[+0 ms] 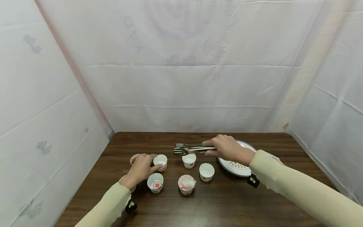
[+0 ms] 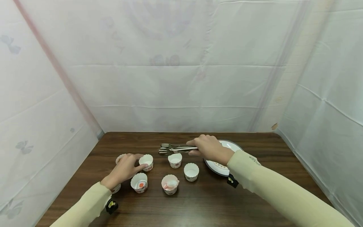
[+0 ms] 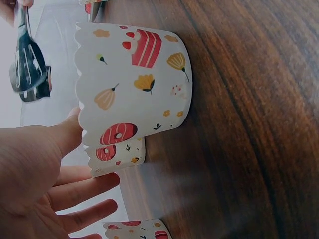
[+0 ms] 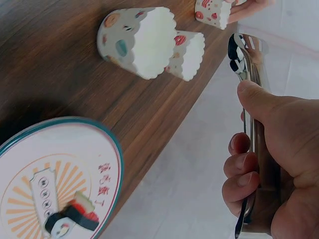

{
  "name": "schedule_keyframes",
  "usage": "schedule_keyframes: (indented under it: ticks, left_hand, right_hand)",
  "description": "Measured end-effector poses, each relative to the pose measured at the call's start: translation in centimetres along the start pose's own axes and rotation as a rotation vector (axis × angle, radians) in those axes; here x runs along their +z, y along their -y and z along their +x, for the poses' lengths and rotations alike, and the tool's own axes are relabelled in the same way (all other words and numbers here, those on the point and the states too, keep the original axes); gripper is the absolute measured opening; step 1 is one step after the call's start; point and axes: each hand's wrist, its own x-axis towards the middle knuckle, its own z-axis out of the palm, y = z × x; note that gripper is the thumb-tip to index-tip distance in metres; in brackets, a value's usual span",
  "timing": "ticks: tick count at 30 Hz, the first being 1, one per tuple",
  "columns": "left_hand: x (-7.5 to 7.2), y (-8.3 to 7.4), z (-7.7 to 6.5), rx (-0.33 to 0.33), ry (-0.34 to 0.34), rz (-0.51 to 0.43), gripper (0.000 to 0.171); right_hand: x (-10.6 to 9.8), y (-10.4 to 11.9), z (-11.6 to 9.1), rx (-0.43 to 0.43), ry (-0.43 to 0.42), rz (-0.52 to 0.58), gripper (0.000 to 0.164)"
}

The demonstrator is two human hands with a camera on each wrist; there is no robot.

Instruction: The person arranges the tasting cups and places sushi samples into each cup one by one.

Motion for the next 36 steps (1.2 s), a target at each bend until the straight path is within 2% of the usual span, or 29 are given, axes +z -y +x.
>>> schedule_keyframes:
  ticks: [6,17,27,36]
  left_hand:
    - [-0.1,-0.2,0.0,-0.005,0.005,0.001,0.050]
    - [-0.3,-0.1,-0.5,-0.066,0.016,0.019,0.058]
    - [-0.3,0.0,-0.6,-0.043,-0.012,0.048,0.043]
    - [-0.2,-0.2,-0.4,-0.054,-0.009,0.056,0.044]
  right_hand:
    - [0.7,0.6,1.1,-0.035,0.000,-0.006,0.041]
    - [1.4,2.0,3.0,-0.010,0.050,-0.015,0.039]
    - [1.9,2.7,4.3,-0.027,0.081,-0.002,0.039]
    - [2.2,3.3,4.9,-0.058,0.082,0.029,0.040]
